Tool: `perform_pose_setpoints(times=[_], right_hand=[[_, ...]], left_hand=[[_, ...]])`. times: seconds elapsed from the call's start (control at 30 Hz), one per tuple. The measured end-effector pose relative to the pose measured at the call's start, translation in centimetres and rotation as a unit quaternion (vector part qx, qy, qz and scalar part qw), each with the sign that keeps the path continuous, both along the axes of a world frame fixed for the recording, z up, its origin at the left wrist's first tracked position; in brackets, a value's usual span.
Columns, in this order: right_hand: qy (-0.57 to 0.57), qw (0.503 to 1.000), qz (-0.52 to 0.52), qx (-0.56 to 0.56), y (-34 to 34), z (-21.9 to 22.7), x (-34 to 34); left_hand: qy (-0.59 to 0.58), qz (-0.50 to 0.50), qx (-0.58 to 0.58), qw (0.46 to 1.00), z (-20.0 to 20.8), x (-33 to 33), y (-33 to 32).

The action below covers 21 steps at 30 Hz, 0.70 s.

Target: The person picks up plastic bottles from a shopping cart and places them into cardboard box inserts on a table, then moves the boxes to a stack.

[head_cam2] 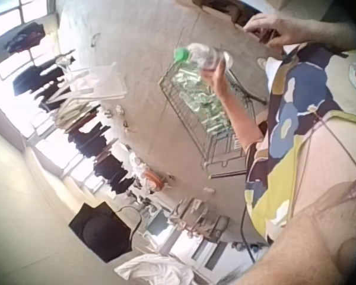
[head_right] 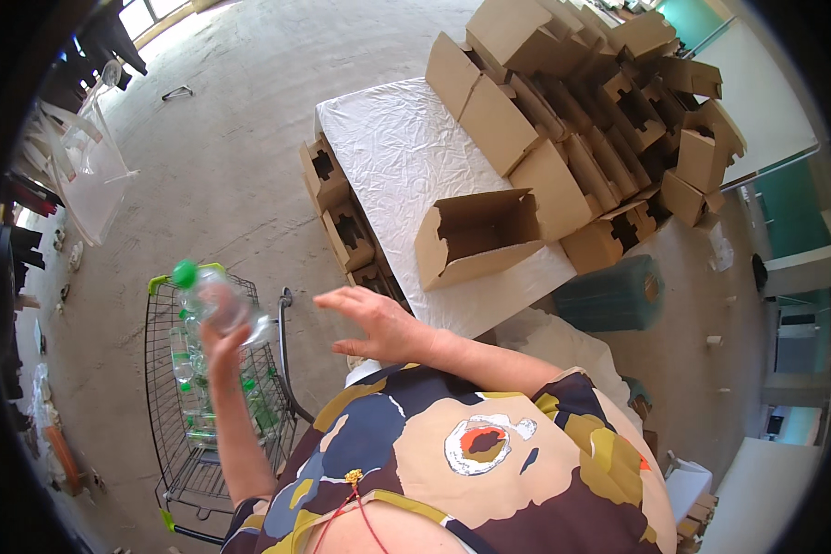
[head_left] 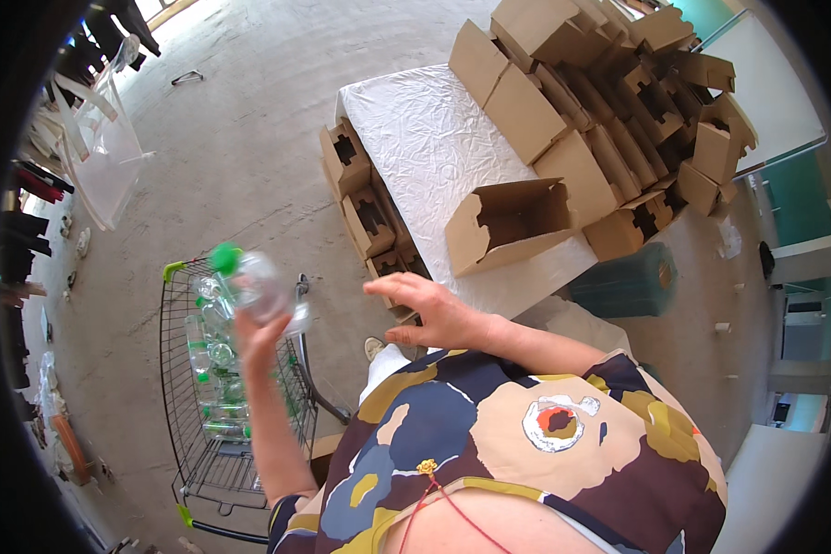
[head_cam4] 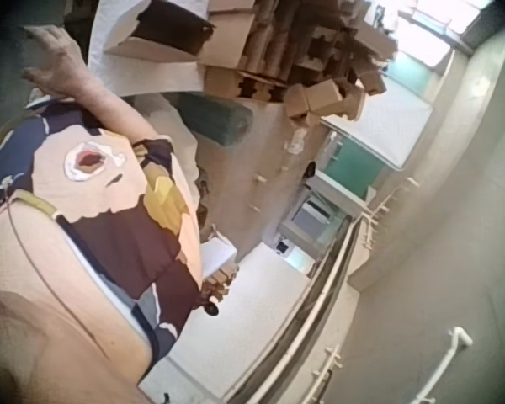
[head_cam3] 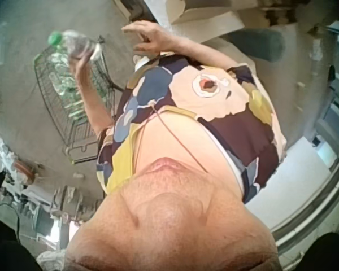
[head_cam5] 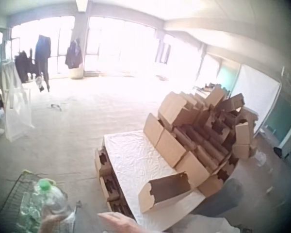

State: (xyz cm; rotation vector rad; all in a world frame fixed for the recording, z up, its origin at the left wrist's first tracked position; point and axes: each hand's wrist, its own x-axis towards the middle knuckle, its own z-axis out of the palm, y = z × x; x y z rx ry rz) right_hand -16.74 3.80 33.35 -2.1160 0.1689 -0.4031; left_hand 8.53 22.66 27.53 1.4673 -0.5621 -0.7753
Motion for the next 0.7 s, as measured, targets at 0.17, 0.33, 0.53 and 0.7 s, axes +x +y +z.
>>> perform_pose_setpoints(times=[0.17, 0.33, 0.53, 0.7], right_hand=[[-0.059, 0.984, -0.133, 0.099, -3.5, 2.2, -4.0], [-0.1, 0.937, -0.258, 0.216, -8.3, 2.6, -10.8], [-0.055, 0.964, -0.251, -0.066, -15.9, 4.6, -15.9], [0.151, 0.956, -0.198, -0.153, -20.5, 0.9, -17.2]], left_hand=[[-0.165, -0.185, -0.113, 0.962, 6.1, -13.6, -13.5], [-0.313, -0.219, -0.142, 0.913, 8.6, -19.9, -19.9], [-0.131, -0.36, 0.082, 0.92, 3.4, -19.1, -19.2], [-0.309, -0.521, 0.387, 0.695, -7.9, -18.2, -10.7]])
